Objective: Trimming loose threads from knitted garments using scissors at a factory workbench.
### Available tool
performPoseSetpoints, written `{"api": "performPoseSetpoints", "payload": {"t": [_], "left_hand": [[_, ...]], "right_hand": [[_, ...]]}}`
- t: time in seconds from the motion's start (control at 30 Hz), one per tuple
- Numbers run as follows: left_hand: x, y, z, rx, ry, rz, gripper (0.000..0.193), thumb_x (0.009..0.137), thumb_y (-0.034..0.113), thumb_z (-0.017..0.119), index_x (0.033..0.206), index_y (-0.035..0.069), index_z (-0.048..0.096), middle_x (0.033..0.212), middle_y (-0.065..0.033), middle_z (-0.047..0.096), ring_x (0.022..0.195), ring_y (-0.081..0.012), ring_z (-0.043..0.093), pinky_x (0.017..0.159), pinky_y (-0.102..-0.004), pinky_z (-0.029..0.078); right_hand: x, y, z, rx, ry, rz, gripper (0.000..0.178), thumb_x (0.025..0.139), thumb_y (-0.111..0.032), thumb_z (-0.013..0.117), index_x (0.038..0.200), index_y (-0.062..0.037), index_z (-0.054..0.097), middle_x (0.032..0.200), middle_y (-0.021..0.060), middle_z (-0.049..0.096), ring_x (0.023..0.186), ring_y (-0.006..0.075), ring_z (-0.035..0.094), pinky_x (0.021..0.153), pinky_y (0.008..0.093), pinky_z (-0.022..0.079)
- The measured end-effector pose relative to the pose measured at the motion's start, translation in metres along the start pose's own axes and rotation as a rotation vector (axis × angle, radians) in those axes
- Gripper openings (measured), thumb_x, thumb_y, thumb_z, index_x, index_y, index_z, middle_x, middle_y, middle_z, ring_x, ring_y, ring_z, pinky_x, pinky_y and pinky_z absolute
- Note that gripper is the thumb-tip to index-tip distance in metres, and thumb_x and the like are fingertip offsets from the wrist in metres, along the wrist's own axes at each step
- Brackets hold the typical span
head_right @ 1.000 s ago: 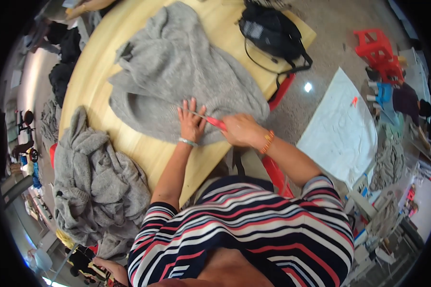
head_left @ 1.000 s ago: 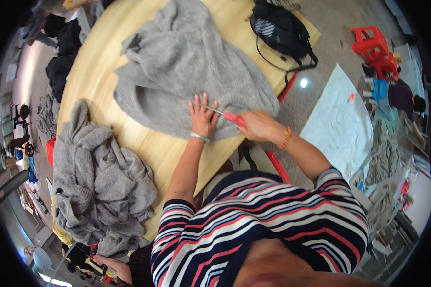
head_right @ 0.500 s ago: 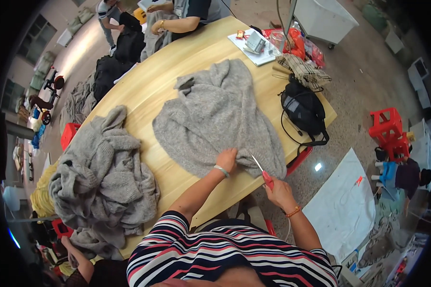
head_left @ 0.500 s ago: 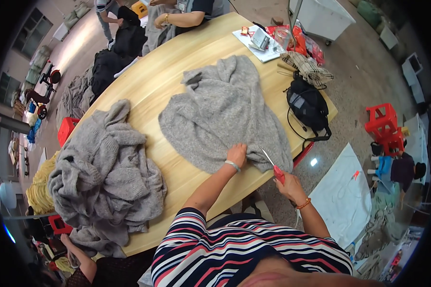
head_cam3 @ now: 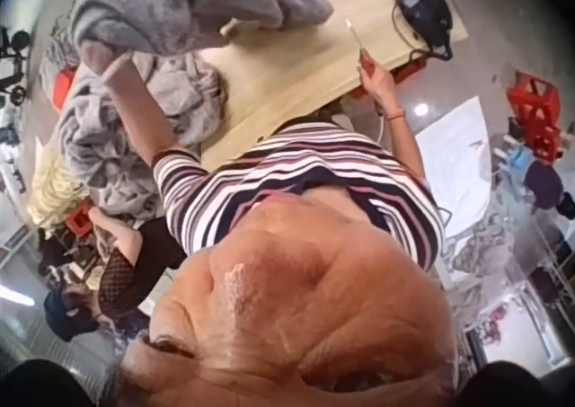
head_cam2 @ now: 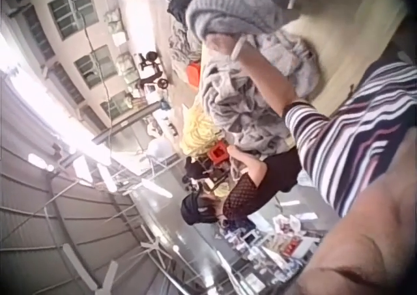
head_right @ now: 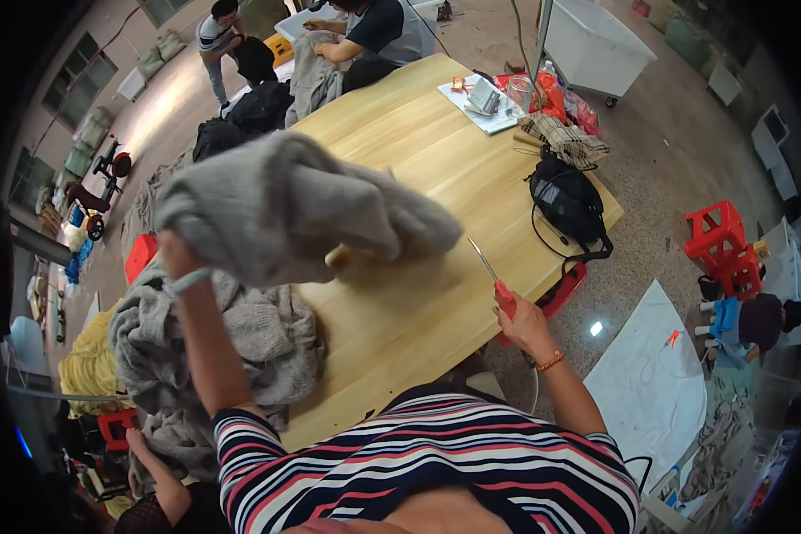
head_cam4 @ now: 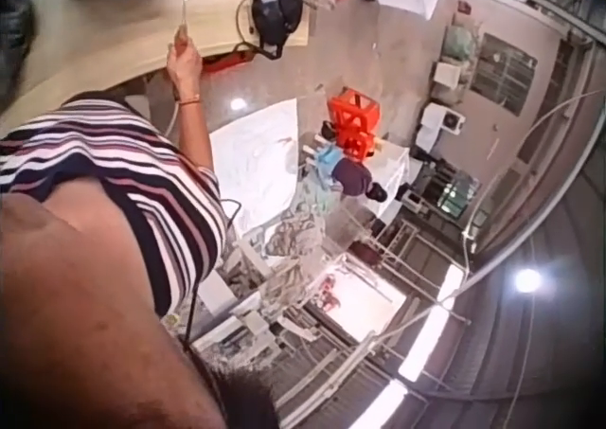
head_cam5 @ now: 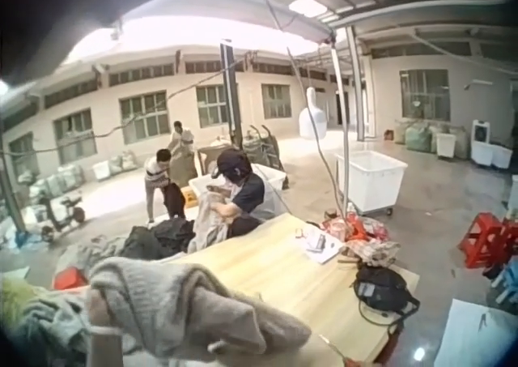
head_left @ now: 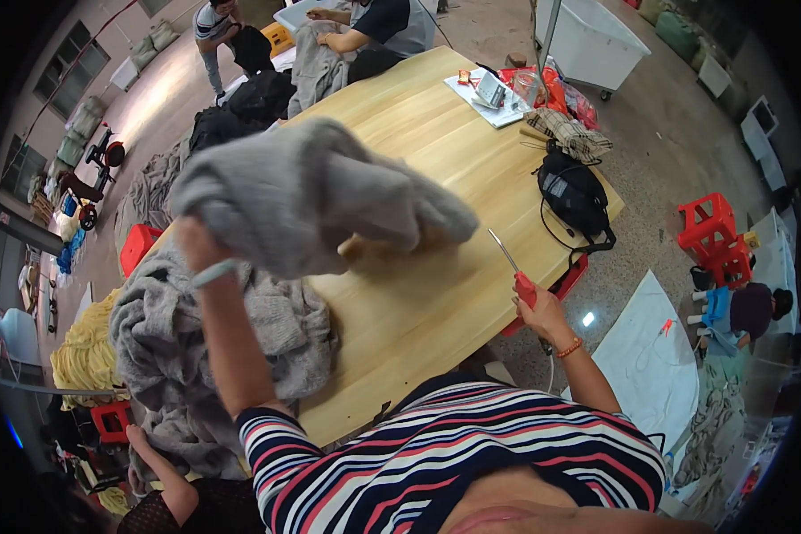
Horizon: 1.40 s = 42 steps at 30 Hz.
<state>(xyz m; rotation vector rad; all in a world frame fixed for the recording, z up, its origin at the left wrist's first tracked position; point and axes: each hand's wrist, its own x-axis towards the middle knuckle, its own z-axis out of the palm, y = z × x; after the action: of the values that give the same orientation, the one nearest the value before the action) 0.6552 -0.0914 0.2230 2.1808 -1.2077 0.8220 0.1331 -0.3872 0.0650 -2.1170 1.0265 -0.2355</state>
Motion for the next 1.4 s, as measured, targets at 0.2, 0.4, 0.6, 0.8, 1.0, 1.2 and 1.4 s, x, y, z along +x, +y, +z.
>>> {"api": "performPoseSetpoints", "payload": {"t": [0.2,0.4,0.6,0.8,1.0,1.2,1.4], "left_hand": [[0.042,-0.099,-0.22,-0.305,0.598,-0.118,0.035,0.088,0.008,0.058,0.122,-0.003,0.055,0.125,-0.0219,0.058,0.109,-0.0282,0.062,0.095,-0.0396,0.05],[-0.019,-0.127,-0.215,0.576,0.467,-0.658,0.039,0.087,0.012,0.058,0.123,-0.003,0.055,0.122,-0.0262,0.058,0.113,-0.0333,0.058,0.1,-0.0434,0.045],[-0.185,-0.169,-0.061,1.029,-0.36,-0.765,0.061,0.082,0.027,0.062,0.139,0.014,0.044,0.131,-0.0169,0.049,0.127,-0.0342,0.042,0.106,-0.0487,0.033],[-0.068,-0.04,0.008,0.624,-0.035,-0.591,0.077,0.084,0.038,0.065,0.148,0.01,0.031,0.146,-0.0238,0.036,0.137,-0.0378,0.031,0.112,-0.05,0.022],[0.003,0.035,0.141,-0.086,0.027,-0.302,0.09,0.079,0.035,0.074,0.144,-0.007,0.027,0.146,-0.0267,0.033,0.137,-0.0423,0.028,0.114,-0.047,0.022],[0.036,0.161,0.284,-0.185,-0.126,-0.12,0.092,0.076,0.033,0.078,0.147,0.004,0.027,0.146,-0.0261,0.033,0.135,-0.0418,0.031,0.112,-0.0465,0.026],[-0.054,0.24,0.42,-0.077,-0.715,-0.075,0.086,0.078,0.042,0.072,0.149,0.02,0.029,0.15,-0.0216,0.031,0.14,-0.0394,0.026,0.11,-0.0572,0.022]], "right_hand": [[0.008,-0.014,0.016,0.055,-0.034,0.05,0.032,0.086,-0.029,0.063,0.11,-0.0086,0.062,0.09,0.0199,0.067,0.088,0.0399,0.064,0.077,0.046,0.051],[0.012,-0.018,0.029,-0.103,-0.058,-0.031,0.035,0.086,-0.031,0.063,0.108,-0.004,0.059,0.089,0.0251,0.066,0.087,0.0434,0.063,0.078,0.0483,0.05],[0.016,-0.015,0.026,-0.1,-0.082,-0.061,0.038,0.085,-0.032,0.063,0.108,-0.0018,0.059,0.087,0.0271,0.065,0.086,0.0441,0.063,0.077,0.0496,0.051],[0.012,0.022,0.011,-0.126,-0.05,-0.011,0.036,0.084,-0.032,0.064,0.105,-0.0024,0.06,0.087,0.0256,0.066,0.086,0.0441,0.063,0.076,0.0497,0.051],[0.012,0.05,-0.003,-0.028,-0.058,0.061,0.03,0.085,-0.028,0.063,0.105,-0.0049,0.061,0.09,0.0238,0.066,0.088,0.0428,0.063,0.078,0.0477,0.051],[0.021,0.098,-0.027,0.006,-0.065,0.164,0.027,0.087,-0.018,0.063,0.11,-0.0028,0.061,0.073,0.0096,0.064,0.068,0.0213,0.065,0.067,0.0343,0.051],[0.025,0.129,-0.05,0.034,-0.132,0.267,0.037,0.087,-0.029,0.062,0.116,-0.0064,0.057,0.091,0.0262,0.065,0.089,0.0449,0.062,0.077,0.0498,0.05]]}}
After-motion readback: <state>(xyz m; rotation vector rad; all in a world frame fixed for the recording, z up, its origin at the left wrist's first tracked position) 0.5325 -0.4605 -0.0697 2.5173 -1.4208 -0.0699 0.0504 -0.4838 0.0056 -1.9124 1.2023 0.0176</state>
